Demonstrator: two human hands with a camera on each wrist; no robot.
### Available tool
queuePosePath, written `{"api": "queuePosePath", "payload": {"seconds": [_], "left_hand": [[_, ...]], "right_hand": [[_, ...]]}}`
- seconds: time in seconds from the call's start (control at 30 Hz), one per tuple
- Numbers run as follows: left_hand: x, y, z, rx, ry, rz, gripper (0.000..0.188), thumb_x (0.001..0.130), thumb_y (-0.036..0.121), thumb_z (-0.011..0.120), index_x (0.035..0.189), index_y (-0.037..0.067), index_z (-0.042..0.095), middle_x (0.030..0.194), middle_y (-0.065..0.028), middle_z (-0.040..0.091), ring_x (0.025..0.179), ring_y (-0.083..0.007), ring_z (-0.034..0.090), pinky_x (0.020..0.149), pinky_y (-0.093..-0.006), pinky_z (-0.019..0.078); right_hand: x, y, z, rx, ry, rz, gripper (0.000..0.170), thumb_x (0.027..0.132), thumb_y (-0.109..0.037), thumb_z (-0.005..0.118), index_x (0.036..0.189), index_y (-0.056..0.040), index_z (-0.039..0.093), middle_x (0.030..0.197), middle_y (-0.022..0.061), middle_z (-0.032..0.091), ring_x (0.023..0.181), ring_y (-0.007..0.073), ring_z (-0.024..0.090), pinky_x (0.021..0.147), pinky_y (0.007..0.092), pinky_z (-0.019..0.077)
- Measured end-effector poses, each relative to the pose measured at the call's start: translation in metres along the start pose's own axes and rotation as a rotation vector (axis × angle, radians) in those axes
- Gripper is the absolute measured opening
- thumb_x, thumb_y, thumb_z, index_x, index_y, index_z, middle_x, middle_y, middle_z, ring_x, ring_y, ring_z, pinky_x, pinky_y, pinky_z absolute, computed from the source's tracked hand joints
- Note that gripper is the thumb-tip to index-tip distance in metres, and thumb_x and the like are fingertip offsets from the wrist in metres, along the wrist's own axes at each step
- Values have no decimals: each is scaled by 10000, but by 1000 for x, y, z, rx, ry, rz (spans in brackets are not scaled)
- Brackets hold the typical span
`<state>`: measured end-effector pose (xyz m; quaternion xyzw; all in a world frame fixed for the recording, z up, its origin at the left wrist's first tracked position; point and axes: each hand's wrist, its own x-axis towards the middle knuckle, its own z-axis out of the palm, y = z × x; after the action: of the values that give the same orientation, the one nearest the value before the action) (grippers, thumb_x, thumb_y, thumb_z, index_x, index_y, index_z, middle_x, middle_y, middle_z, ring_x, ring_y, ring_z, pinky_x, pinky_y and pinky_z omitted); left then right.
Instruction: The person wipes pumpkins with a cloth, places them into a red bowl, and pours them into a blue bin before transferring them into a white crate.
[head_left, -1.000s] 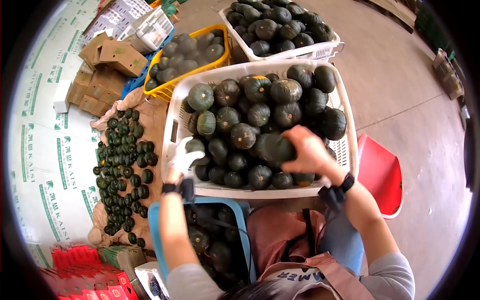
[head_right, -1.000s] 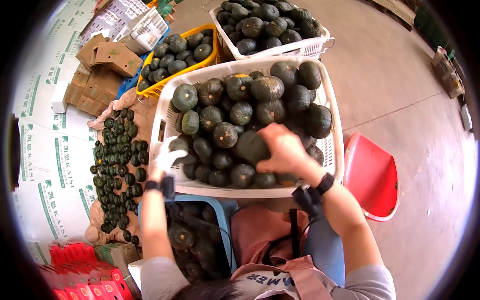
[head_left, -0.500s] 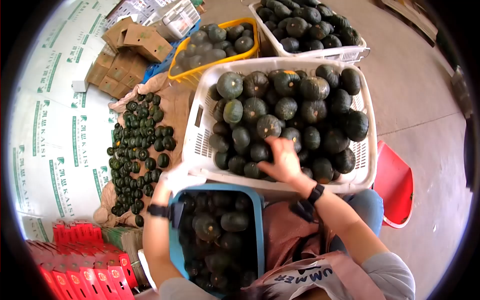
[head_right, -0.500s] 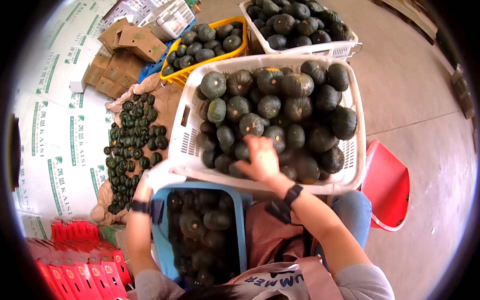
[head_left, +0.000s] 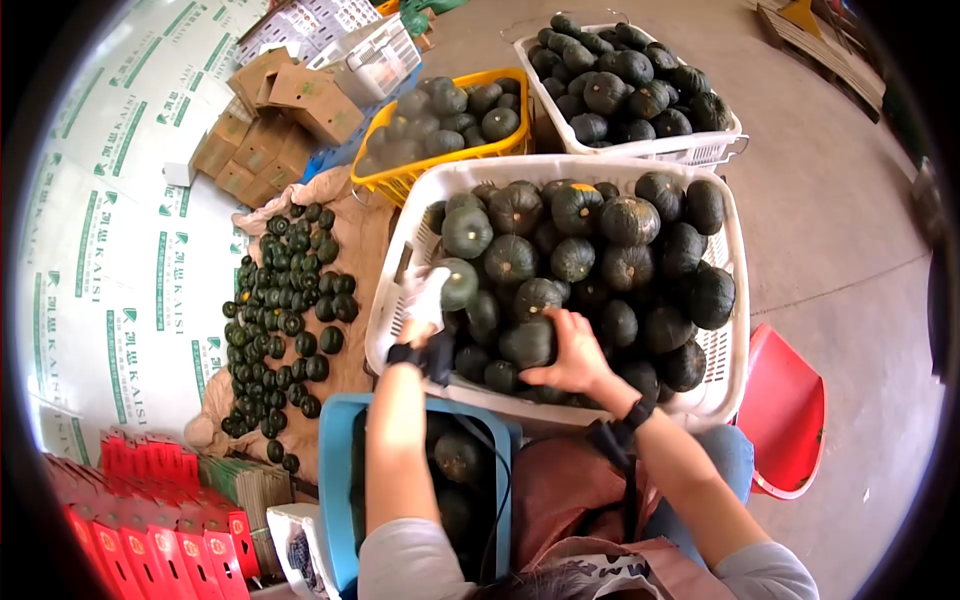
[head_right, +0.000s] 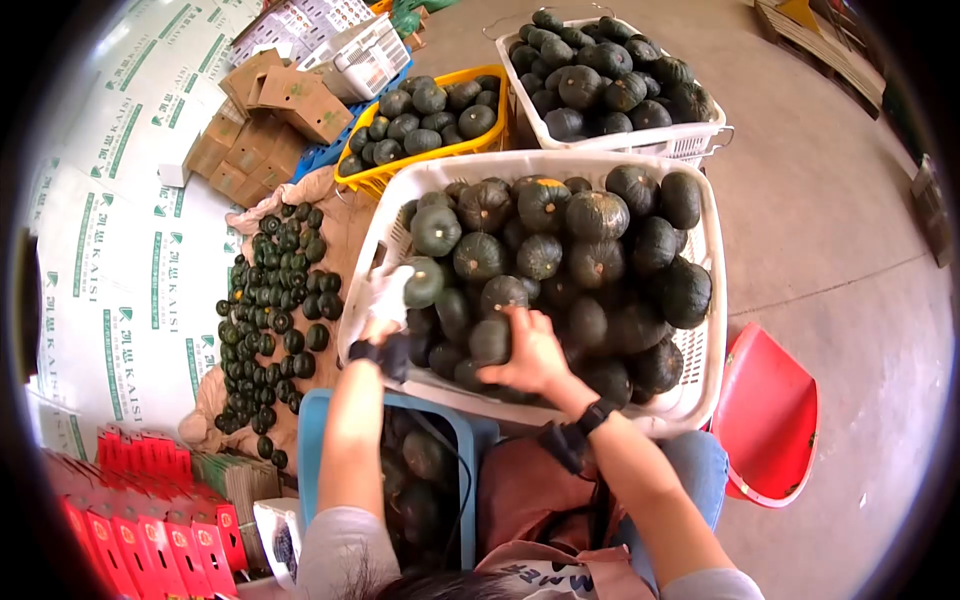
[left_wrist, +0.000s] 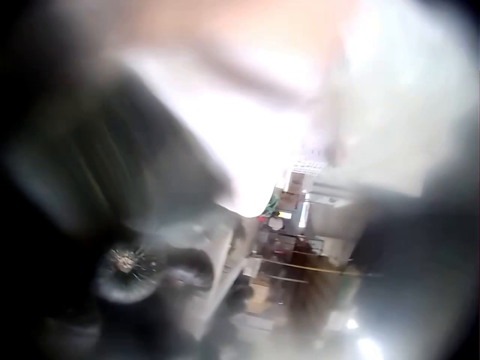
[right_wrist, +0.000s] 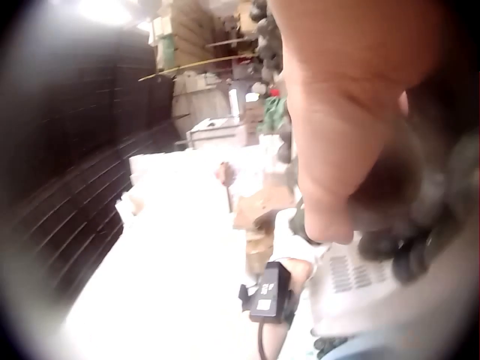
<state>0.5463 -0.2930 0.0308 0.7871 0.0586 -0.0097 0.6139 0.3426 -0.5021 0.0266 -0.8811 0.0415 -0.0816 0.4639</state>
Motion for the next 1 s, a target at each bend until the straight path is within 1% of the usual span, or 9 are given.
{"api": "queuePosePath", "payload": {"seconds": [0.2,0.33,0.4,0.53,0.6,0.63,0.73,0.97,1.0], "left_hand": [[-116,27,-212,229,-546,81,417,819,97,705,1207,1,586,1149,-109,619,1060,-178,578,932,-317,480],[-159,40,-283,626,-781,-735,491,839,163,751,1270,16,568,1063,-63,659,954,-155,609,836,-278,489],[-143,23,-288,896,-788,-444,569,836,177,782,1319,4,538,1141,-96,675,1008,-174,636,873,-310,518],[-103,32,-155,649,-775,100,789,786,295,817,1409,-7,438,1313,-212,578,1256,-306,532,1076,-389,412],[-98,38,-56,686,-899,525,784,786,305,810,1427,51,437,1353,-232,536,1306,-355,482,1102,-421,390],[-99,37,-13,778,-947,464,830,767,330,819,1454,89,420,1423,-209,474,1329,-348,463,1119,-420,374],[-110,50,78,1107,-1002,110,878,712,487,812,1448,153,469,1435,-158,502,1307,-332,499,1086,-396,407],[-73,-39,107,828,-961,45,339,684,281,758,950,79,700,841,-86,697,783,-223,659,704,-367,520],[-94,23,88,1047,-958,165,311,714,245,755,976,91,687,792,-61,663,746,-176,626,686,-341,516]], "right_hand": [[-74,-87,71,431,-448,-426,900,554,-298,828,1324,-29,446,1207,242,525,1155,427,497,1001,463,442],[-119,-107,128,380,-643,-564,969,646,-327,840,1443,-38,370,1301,242,505,1197,421,493,1034,429,436],[-114,-105,122,256,-483,-628,900,682,-346,817,1433,-60,410,1305,231,510,1221,401,495,1018,448,454],[-37,-66,-28,-333,112,-485,569,639,-299,798,1151,-124,621,1164,123,574,1074,337,546,867,445,501],[-22,-30,-104,-513,360,21,555,617,-206,801,1127,-105,605,1146,140,576,1108,352,523,893,471,481],[-17,10,-129,-615,565,96,680,614,-210,833,1222,-102,549,1197,163,549,1153,378,499,912,489,474],[-21,62,-167,-764,329,592,933,642,-337,876,1412,-114,397,1435,223,409,1366,400,339,1026,679,342],[-8,121,-146,-1122,234,539,771,701,-334,816,1363,-173,455,1376,173,479,1317,352,385,1014,708,305],[-7,122,-145,-1167,232,522,727,719,-306,796,1351,-175,462,1365,159,481,1293,355,398,988,697,342]]}}
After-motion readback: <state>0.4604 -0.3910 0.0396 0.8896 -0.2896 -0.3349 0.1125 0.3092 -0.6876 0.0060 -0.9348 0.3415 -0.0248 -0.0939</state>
